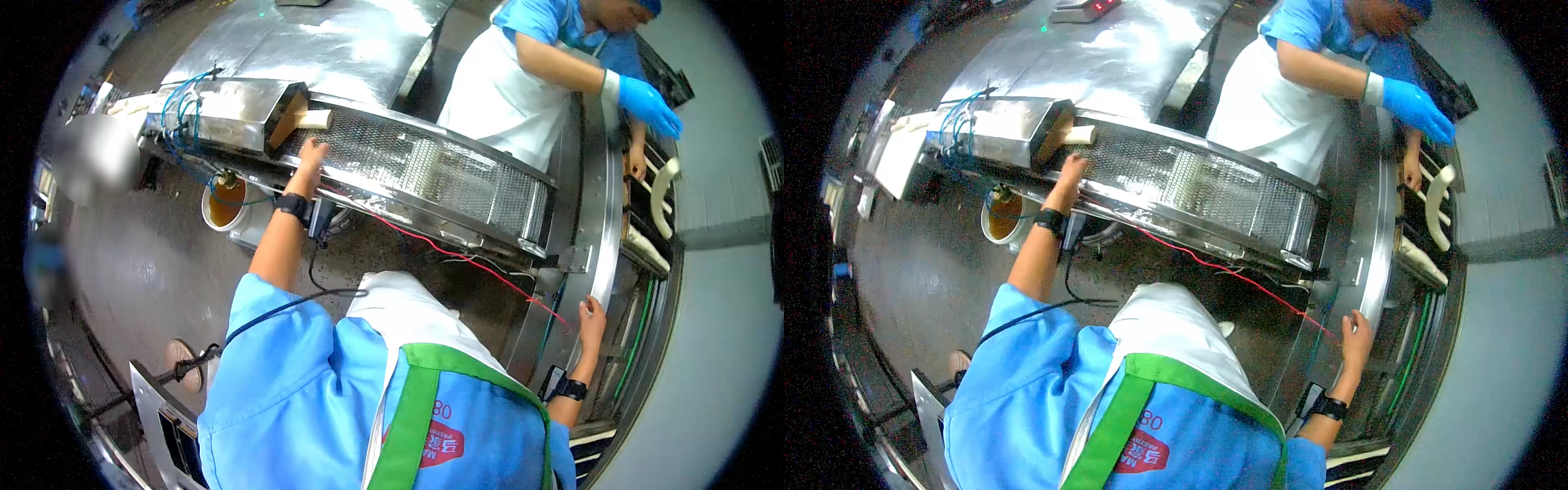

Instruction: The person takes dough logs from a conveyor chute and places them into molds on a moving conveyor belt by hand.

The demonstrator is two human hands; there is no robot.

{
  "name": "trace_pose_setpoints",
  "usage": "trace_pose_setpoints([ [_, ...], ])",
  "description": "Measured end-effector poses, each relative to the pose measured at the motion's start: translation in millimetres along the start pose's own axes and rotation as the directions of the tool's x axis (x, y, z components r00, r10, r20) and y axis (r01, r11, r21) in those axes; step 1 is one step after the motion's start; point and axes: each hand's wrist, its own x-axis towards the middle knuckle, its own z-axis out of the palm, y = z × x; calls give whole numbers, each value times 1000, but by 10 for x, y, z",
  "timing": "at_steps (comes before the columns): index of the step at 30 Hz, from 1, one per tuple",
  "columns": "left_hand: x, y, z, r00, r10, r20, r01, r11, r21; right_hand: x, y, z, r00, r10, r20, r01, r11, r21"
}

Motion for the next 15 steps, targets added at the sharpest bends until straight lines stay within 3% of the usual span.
trace_pose_setpoints([
  [1, 499, -352, -15, 966, -170, 197, 165, 985, 39, -67, -27, -18, 1000, 26, -10, -26, 1000, -2],
  [3, -186, 667, -351, 887, -345, 307, 447, 808, -384, -212, -90, -97, 998, 52, -27, -52, 999, 1],
  [4, 47, 458, -312, 905, -301, 299, 416, 771, -483, -302, -177, -118, 997, 79, -17, -79, 997, -4],
  [5, 220, 355, -345, 931, 162, 326, -147, 987, -69, -366, -240, -166, 993, 118, -18, -118, 993, -10],
  [6, 459, 236, -353, 654, 573, 495, -735, 637, 233, -453, -17, -77, 995, 44, -93, -43, 999, 15],
  [7, 765, 28, -270, 709, 472, 523, -548, 836, -11, -491, -167, -136, 992, 71, -103, -74, 997, -26],
  [8, 1052, -162, -184, 755, 364, 545, -278, 931, -237, -511, -7, -58, 989, 76, -126, -79, 997, -19],
  [9, 1497, -576, -72, 773, 349, 529, -326, 935, -141, -580, 11, -33, 981, 109, -161, -122, 990, -74],
  [10, 1946, -768, 71, 845, -97, 526, 411, 748, -521, -615, -62, -76, 979, 159, -126, -170, 982, -84],
  [12, 2202, -702, 79, 777, 88, 624, 260, 858, -444, -736, -37, -80, 960, 256, -116, -265, 962, -67],
  [14, 1827, -433, 109, 876, 42, 481, 17, 993, -118, -892, 31, 22, 947, 301, -110, -311, 946, -90],
  [15, 1690, -351, 114, 893, 55, 447, -71, 997, 19, -955, -9, 27, 928, 345, -139, -357, 931, -72],
])
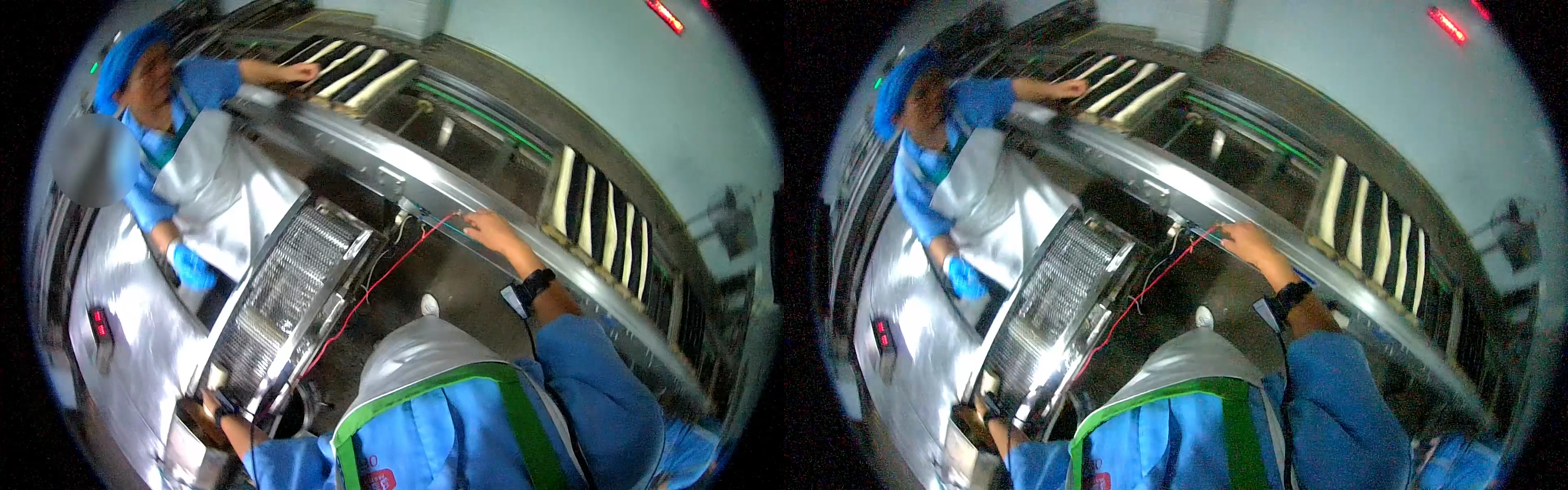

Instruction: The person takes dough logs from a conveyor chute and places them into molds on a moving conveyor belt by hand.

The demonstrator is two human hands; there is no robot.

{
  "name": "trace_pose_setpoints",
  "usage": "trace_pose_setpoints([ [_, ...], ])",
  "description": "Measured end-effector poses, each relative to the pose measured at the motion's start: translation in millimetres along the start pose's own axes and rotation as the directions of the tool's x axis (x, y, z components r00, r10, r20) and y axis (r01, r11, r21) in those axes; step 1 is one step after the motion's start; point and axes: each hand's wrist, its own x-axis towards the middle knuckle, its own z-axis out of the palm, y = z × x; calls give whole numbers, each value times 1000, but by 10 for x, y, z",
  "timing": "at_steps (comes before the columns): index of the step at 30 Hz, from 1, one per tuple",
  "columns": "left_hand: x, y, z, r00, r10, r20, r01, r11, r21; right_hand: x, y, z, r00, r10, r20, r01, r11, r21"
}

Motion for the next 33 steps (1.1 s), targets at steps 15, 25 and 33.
trace_pose_setpoints([
  [15, -331, 159, 321, 956, 265, 130, -290, 764, 577, -763, 316, 332, 981, 191, 28, -193, 978, 75],
  [25, -1823, 1414, 672, 878, 462, 122, -476, 868, 139, -851, 250, 500, 992, 58, 112, -80, 976, 204],
  [33, -1918, 1953, 563, 974, -43, 222, 184, 720, -669, -695, -87, 196, 991, -35, 132, 0, 967, 256],
])
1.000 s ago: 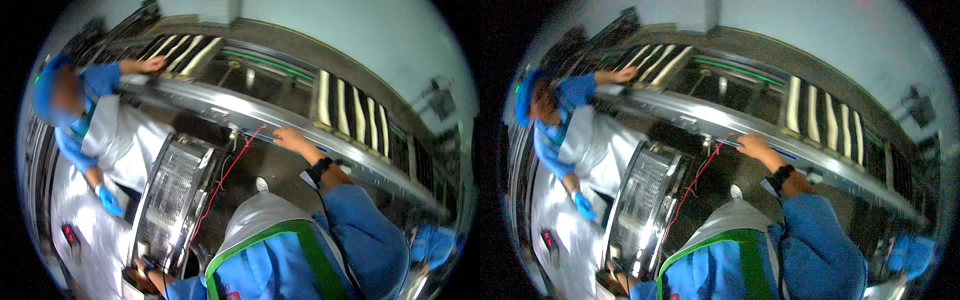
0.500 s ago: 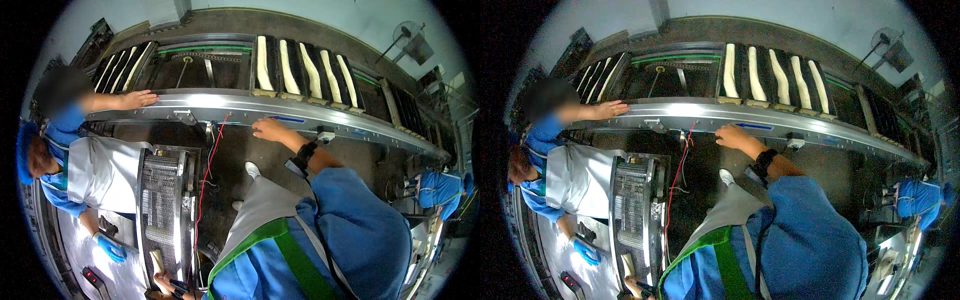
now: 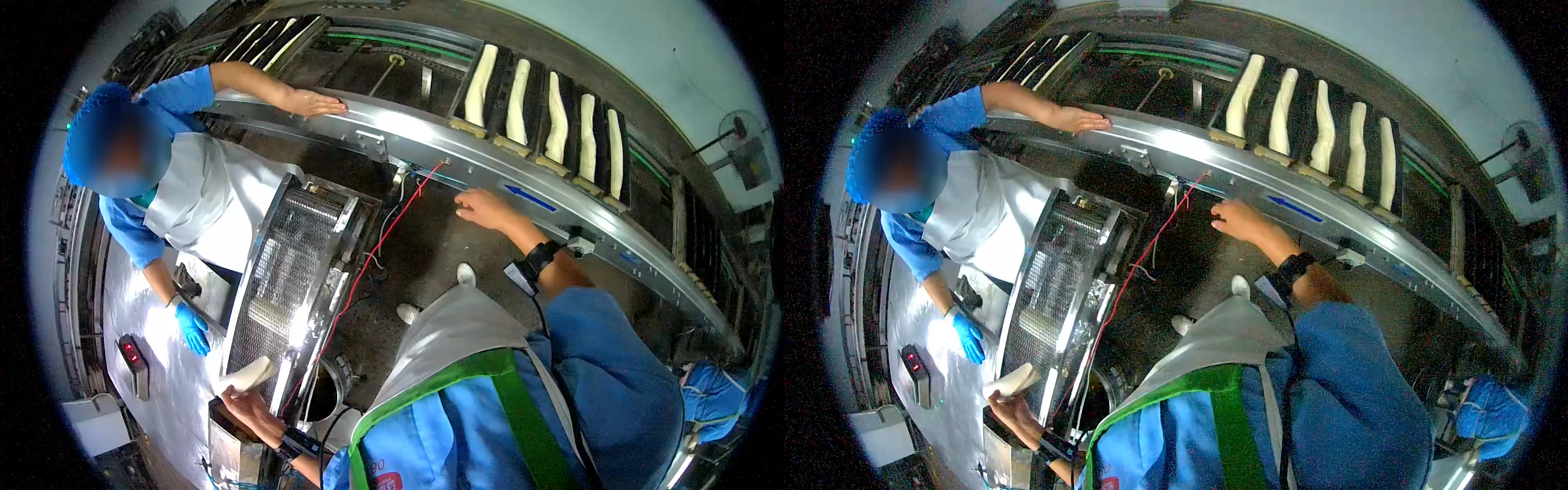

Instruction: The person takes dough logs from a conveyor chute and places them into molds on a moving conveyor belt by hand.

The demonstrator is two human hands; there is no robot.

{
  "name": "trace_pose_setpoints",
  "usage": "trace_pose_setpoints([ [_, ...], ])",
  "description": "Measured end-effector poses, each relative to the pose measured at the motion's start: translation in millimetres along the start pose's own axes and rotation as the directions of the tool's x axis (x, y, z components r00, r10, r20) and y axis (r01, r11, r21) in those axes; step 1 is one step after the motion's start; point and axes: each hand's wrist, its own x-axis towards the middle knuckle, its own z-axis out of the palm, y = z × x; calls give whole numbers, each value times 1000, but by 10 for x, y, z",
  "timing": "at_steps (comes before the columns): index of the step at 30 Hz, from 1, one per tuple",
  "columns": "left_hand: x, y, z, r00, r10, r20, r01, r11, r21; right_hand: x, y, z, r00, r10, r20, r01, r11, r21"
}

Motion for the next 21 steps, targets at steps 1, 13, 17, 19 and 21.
trace_pose_setpoints([
  [1, -102, 16, 97, 996, 20, 82, -18, 999, -29, 17, 8, -17, 1000, -4, 1, 4, 1000, -3],
  [13, -615, -302, 646, 941, 119, 317, -144, 988, 54, -1702, 1815, -807, 586, 302, -752, -534, 842, -77],
  [17, -683, -375, 795, 967, 139, 215, -162, 982, 92, -2885, 2662, -928, 144, 658, -739, -946, 310, 93],
  [19, -473, -428, 691, 947, 97, 307, -120, 991, 56, -3215, 2692, -919, -21, 706, -708, -978, 132, 160],
  [21, -702, -446, 934, 951, 117, 287, -148, 985, 89, -3491, 3014, -826, 16, 798, -603, -971, 156, 181],
])
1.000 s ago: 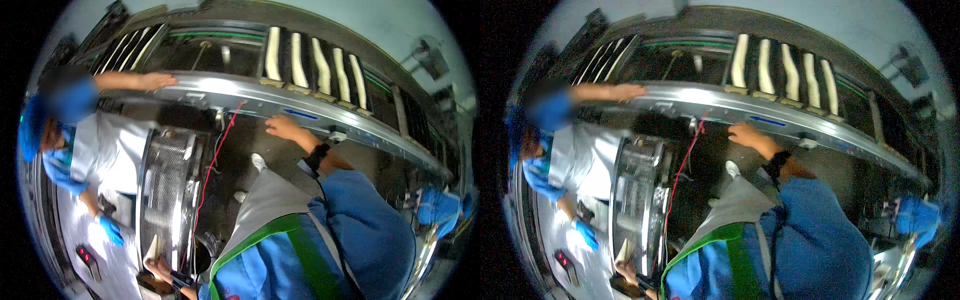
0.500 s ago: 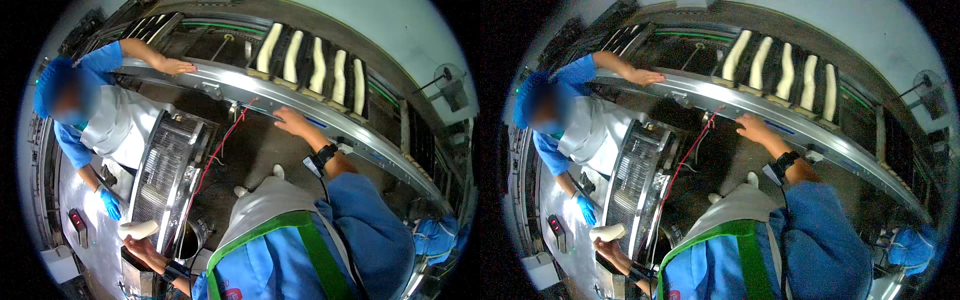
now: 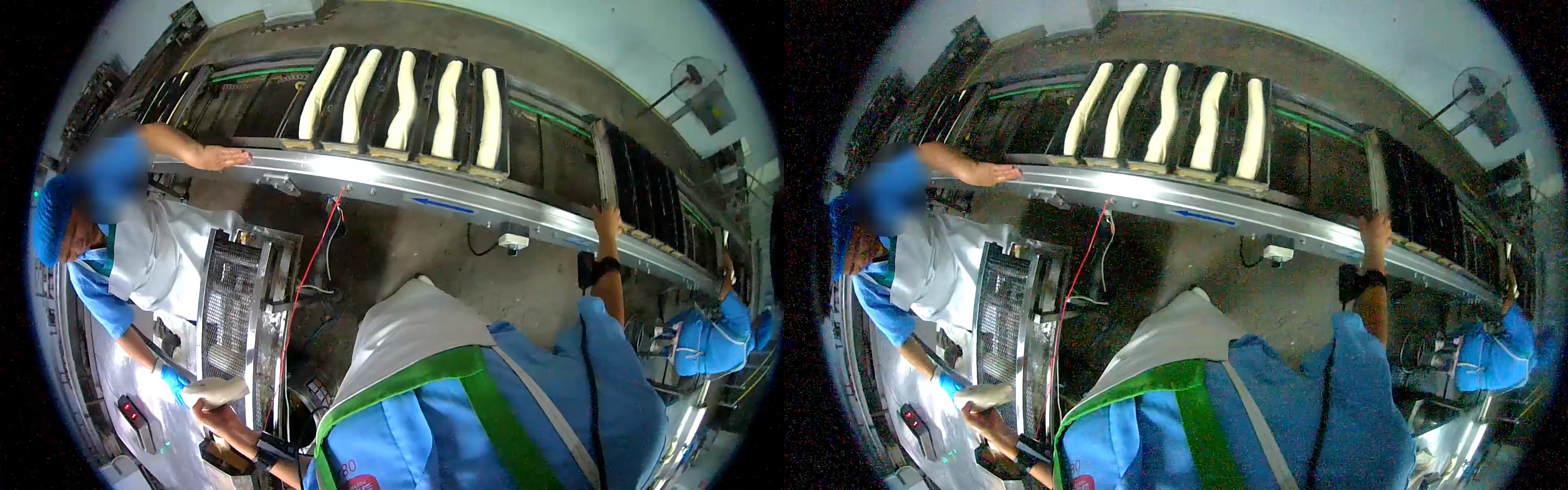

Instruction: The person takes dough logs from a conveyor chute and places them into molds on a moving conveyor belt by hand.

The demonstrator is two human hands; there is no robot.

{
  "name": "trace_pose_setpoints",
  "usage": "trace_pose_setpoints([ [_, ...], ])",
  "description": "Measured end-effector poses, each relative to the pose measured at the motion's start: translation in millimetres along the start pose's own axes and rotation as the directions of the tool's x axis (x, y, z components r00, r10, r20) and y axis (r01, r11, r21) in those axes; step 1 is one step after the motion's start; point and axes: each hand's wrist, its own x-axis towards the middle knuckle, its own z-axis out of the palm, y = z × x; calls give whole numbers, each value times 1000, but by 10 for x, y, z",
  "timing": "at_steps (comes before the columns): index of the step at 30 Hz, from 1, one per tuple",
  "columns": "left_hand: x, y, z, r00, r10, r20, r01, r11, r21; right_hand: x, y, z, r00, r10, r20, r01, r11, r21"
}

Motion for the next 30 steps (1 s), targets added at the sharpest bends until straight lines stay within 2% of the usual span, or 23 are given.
trace_pose_setpoints([
  [1, 117, -40, -73, 1000, -20, 16, 20, 1000, -9, 136, 175, 204, 988, -13, 151, 8, 999, 32],
  [2, 137, -60, -113, 999, -30, 32, 30, 999, -21, 319, 421, 583, 988, -24, 152, 17, 999, 43],
  [4, 81, -23, 116, 996, -84, -7, 84, 996, -14, 608, 642, 1242, 956, -272, 107, 235, 932, 275],
  [6, 152, -79, 89, 1000, -2, 25, 2, 1000, 11, 279, 67, 785, 902, -139, 409, 110, 990, 93],
  [7, -3, -13, 282, 999, 6, 49, -7, 1000, 19, -77, -320, 357, 925, -198, 325, 131, 968, 215],
  [8, 224, -93, 20, 997, -63, 34, 62, 998, 5, -94, -400, 457, 868, -366, 336, 225, 892, 392],
  [9, 448, -158, -243, 994, -103, 33, 103, 995, 4, -256, -674, 461, 858, -388, 337, 243, 884, 399],
  [11, 217, -52, 55, 993, -101, 54, 102, 994, -27, -686, -1309, 354, 934, -357, -8, 356, 931, 81],
  [12, 178, -32, 159, 993, -105, 46, 106, 994, -24, -648, -1347, 274, 932, -362, -4, 361, 929, 76],
  [14, 111, 17, 211, 997, -46, 68, 52, 994, -91, -480, -1437, 131, 931, -333, -149, 311, 938, -152],
  [15, 7, 20, 263, 1000, 31, 2, -31, 999, -14, -215, -1246, 239, 881, -389, -270, 371, 921, -117],
  [16, -35, 84, 335, 998, -62, 0, 62, 997, -51, 33, -1060, 328, 813, -437, -386, 434, 895, -99],
  [17, -65, 88, 404, 997, -47, -56, 44, 998, -55, 156, -984, 297, 825, -429, -368, 436, 897, -69],
  [20, -137, 72, 562, 994, -41, -102, 28, 992, -126, 25, -1041, 145, 930, -332, -158, 332, 943, -24],
  [22, -53, 95, 617, 980, -110, -163, 84, 984, -155, -82, -1171, 70, 956, -286, -65, 283, 958, -42],
  [24, -119, 50, 679, 997, 59, -45, -57, 997, 46, -180, -1268, -39, 974, -225, 1, 224, 972, -64],
  [25, -131, 83, 704, 997, 61, -55, -59, 997, 45, -271, -1338, -90, 981, -191, 29, 193, 978, -75],
  [26, -116, 129, 815, 998, -37, -52, 39, 999, 33, -342, -1415, -130, 981, -187, 56, 191, 978, -82],
  [27, -94, 157, 1005, 989, -146, -30, 147, 989, 24, -409, -1476, -177, 973, -219, 78, 224, 972, -75],
  [28, -166, 228, 1239, 990, -131, -57, 135, 988, 77, -324, -1443, 2, 913, -403, 67, 407, 911, -67],
  [30, -174, 275, 1489, 990, -142, 18, 141, 989, 49, -152, -1400, 355, 687, -725, 37, 726, 684, -75],
])
